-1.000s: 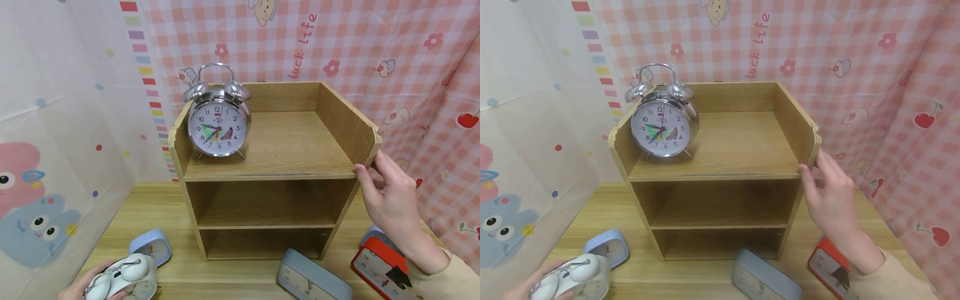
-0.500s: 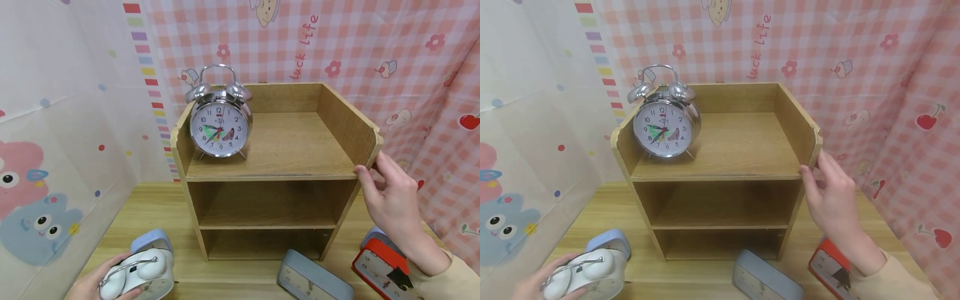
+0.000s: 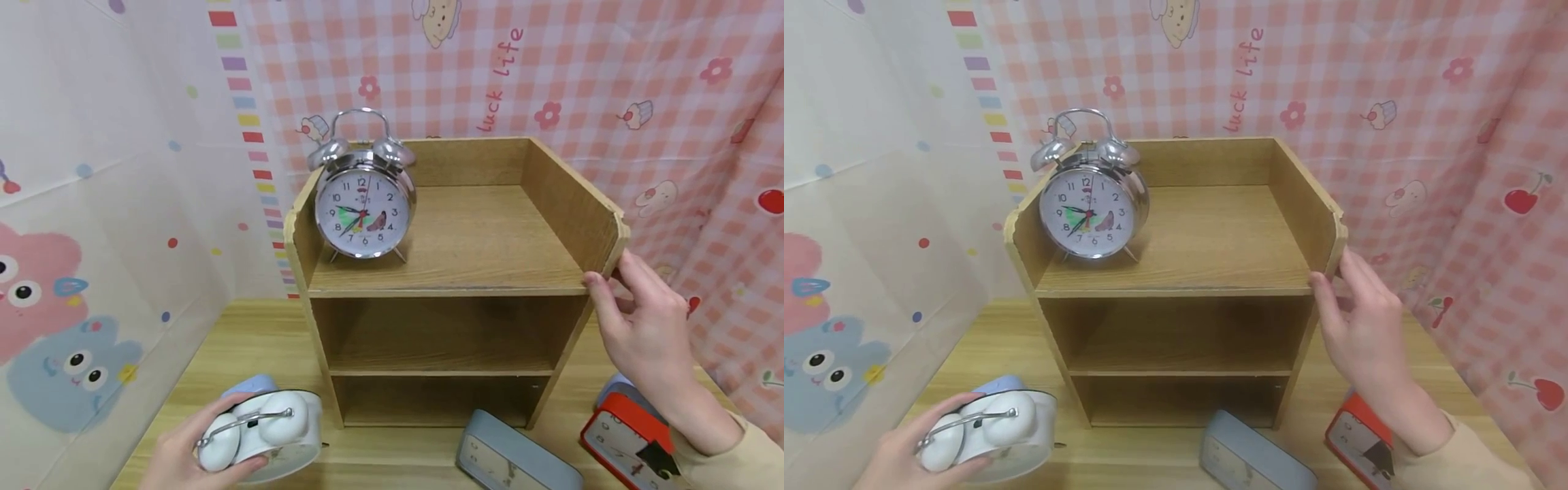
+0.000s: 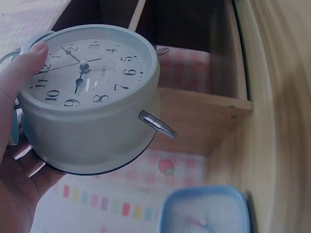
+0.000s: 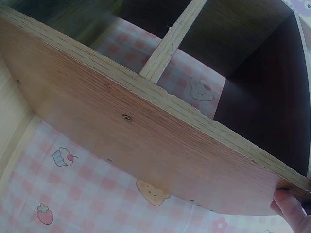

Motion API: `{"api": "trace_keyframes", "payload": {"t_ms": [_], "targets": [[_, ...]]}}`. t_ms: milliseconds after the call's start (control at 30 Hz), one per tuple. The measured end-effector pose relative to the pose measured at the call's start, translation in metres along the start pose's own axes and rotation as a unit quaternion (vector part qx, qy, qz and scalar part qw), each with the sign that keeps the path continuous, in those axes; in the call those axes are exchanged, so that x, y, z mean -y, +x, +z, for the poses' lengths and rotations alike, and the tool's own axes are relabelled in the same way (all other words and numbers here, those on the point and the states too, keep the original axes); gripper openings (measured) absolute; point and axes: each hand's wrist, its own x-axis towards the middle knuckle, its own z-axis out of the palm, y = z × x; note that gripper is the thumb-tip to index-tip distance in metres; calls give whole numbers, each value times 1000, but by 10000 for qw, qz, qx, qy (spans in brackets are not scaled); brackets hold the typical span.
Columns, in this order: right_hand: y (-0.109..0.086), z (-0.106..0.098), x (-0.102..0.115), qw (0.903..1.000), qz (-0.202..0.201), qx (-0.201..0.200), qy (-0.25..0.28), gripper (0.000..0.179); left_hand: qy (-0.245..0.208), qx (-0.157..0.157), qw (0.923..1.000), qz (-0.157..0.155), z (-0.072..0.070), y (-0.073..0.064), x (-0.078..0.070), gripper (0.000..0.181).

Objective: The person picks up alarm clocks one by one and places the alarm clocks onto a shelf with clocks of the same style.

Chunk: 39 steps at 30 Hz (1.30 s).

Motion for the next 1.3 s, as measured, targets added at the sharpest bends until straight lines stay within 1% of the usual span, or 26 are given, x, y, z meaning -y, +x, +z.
{"api": "trace_keyframes", "payload": {"t_ms": [133,233,367,467,533,567,633,667,800,933,1133,1300], "targets": [[0,0,-1,10000,9,11,-15,32,-330,-9,9981,525,6,10,-3,89],[-1,1,-1,10000,-17,-21,-17,33,-496,111,9953,821,10,18,-6,87],[-1,1,-2,9999,-71,-74,19,33,-658,297,9934,895,14,29,-16,85],[-1,1,-2,9999,-96,-87,18,30,-727,448,9933,776,17,38,-29,87],[-1,1,-2,9999,-96,-79,-6,29,-874,503,9906,922,21,45,-35,86],[-1,0,-2,9999,-92,-76,-21,29,-890,509,9897,1001,22,48,-38,85],[-1,0,-1,9999,-83,-71,-49,29,-855,631,9890,1032,23,55,-45,83],[-1,0,-1,9999,-80,-73,-57,30,-913,656,9870,1147,25,59,-48,82],[-1,1,-2,9999,-61,-75,-85,30,-933,762,9832,1370,25,70,-62,79],[-1,2,-2,9999,-54,-68,-70,30,-1114,736,9757,1739,27,80,-75,75],[-1,2,-2,9999,-74,-83,-104,32,-1307,741,9662,2097,31,97,-94,71],[-1,1,-2,9999,-64,-56,-125,33,-1402,625,9548,2545,34,112,-109,71]]}}
